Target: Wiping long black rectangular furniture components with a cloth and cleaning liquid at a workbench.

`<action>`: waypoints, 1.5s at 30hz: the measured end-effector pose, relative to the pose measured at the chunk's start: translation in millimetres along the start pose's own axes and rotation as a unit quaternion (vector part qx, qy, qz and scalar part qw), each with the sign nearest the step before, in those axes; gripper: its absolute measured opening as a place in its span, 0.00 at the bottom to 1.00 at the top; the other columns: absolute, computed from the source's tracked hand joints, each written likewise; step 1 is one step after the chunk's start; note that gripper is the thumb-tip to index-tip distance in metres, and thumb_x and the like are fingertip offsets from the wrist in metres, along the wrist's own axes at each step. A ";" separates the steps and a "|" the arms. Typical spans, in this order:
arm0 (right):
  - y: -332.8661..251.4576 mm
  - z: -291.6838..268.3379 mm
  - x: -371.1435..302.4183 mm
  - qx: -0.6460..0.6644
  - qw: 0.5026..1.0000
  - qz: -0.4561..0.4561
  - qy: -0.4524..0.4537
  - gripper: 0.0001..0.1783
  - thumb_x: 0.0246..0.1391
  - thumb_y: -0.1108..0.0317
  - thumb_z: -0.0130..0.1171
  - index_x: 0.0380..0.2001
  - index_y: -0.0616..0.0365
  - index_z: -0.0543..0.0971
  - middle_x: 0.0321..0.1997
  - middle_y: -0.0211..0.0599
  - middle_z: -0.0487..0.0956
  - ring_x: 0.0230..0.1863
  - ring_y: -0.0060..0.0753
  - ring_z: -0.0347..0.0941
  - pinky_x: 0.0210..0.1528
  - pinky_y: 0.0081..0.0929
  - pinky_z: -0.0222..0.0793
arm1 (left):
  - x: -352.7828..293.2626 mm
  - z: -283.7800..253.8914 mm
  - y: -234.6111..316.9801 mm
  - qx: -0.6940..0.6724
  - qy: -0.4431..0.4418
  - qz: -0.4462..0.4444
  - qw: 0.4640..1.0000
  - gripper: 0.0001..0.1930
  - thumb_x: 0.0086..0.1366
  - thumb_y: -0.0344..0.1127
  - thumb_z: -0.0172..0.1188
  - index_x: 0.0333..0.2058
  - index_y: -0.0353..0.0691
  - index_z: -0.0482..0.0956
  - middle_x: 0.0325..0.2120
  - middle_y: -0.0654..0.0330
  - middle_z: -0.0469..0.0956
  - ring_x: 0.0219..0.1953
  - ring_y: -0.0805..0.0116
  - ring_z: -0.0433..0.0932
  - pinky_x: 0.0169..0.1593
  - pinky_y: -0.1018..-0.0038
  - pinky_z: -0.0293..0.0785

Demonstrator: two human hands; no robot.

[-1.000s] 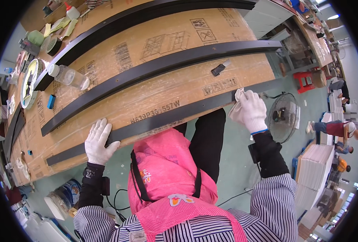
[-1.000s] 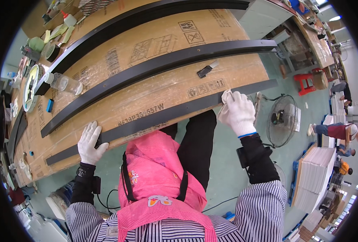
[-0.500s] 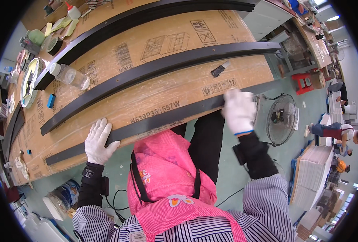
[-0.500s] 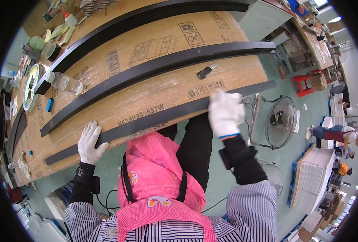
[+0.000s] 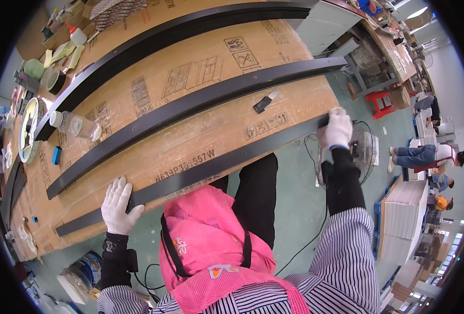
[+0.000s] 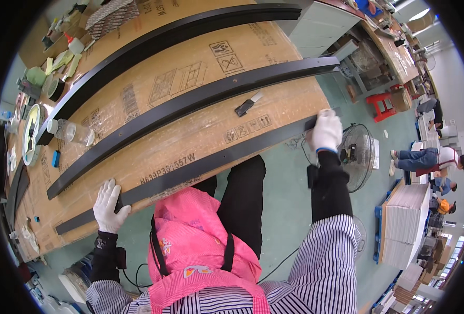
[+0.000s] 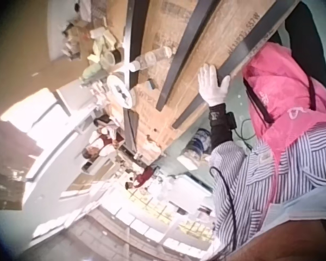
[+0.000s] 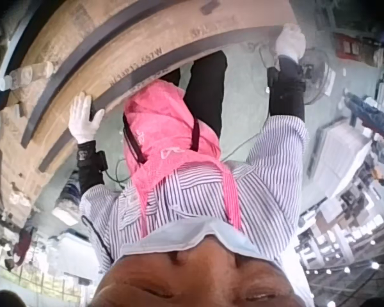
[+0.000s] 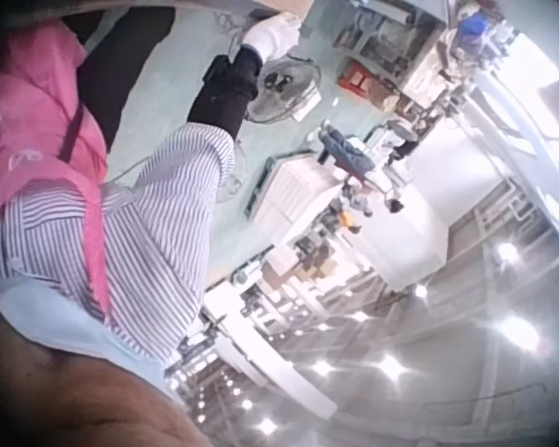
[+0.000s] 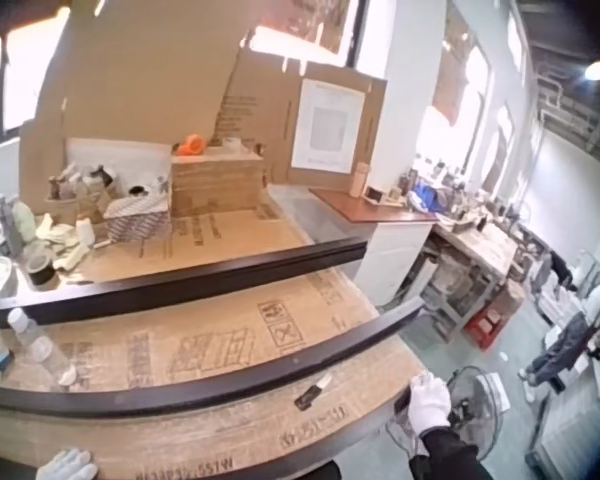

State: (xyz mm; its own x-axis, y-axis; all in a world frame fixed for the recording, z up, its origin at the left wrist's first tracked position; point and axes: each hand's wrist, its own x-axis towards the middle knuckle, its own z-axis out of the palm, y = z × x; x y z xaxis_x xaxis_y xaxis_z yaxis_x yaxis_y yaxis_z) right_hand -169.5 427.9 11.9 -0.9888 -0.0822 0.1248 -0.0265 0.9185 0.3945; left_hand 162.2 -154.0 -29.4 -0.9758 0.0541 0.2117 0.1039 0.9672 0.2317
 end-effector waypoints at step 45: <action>-308.3 -150.2 -185.2 0.424 0.884 -0.193 0.046 0.03 0.52 0.66 0.56 0.27 0.48 0.72 0.26 0.26 0.68 0.31 0.29 0.74 0.30 0.30 0.67 | -5.6 -8.0 4.5 0.007 0.007 -0.020 1.000 0.34 0.52 0.42 0.73 0.58 0.35 0.78 0.60 0.42 0.78 0.64 0.39 0.75 0.70 0.49 0.68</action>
State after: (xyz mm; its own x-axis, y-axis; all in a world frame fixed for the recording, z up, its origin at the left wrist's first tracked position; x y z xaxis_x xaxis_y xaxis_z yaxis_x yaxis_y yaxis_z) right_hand 43.8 101.9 3.9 -0.8668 -0.4485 0.2181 -0.4986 0.7717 -0.3949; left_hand 169.7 -151.9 -22.0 -0.9764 0.0126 0.2157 0.0625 0.9721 0.2262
